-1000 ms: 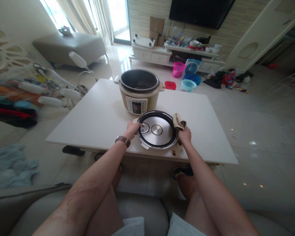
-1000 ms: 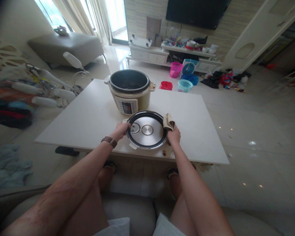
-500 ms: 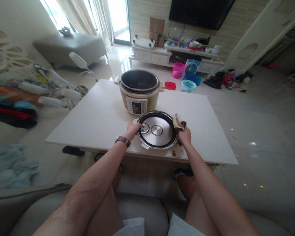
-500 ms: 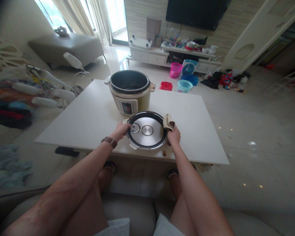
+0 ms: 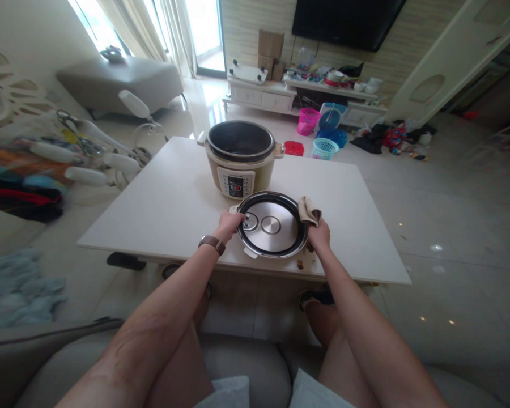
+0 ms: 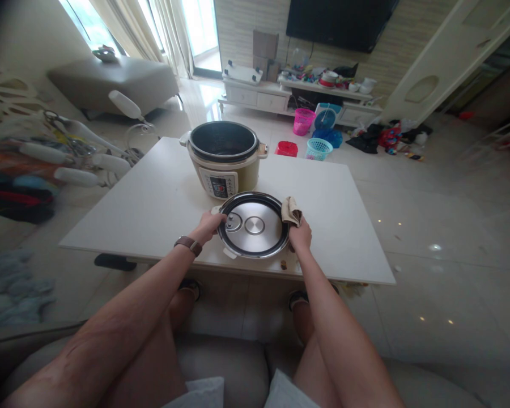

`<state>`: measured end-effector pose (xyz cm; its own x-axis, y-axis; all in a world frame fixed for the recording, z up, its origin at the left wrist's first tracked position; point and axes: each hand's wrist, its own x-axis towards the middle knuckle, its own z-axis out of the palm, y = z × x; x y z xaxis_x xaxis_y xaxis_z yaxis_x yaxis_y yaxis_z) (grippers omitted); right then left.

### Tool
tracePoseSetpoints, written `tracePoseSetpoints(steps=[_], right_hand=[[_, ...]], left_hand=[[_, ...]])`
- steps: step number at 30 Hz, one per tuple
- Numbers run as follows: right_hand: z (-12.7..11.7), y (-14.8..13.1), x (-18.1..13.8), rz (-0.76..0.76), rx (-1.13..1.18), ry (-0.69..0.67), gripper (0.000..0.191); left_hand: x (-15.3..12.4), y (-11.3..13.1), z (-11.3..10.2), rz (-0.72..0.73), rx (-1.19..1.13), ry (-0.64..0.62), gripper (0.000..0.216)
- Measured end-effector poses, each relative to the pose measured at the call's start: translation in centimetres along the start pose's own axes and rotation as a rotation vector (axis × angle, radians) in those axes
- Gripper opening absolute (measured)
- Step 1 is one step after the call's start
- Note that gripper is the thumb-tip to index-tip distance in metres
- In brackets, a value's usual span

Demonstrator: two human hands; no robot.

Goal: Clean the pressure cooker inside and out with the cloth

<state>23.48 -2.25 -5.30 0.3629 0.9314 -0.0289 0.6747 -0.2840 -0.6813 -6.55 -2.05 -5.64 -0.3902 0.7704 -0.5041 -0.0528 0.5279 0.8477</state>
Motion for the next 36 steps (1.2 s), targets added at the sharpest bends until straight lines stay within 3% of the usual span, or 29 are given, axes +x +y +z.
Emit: tracePoseSetpoints(steps=[36], right_hand=[[0.04, -0.03, 0.04, -0.001, -0.001, -0.010, 0.043]], left_hand=[[0.00, -0.05, 0.05, -0.005, -0.012, -0.001, 0.045]])
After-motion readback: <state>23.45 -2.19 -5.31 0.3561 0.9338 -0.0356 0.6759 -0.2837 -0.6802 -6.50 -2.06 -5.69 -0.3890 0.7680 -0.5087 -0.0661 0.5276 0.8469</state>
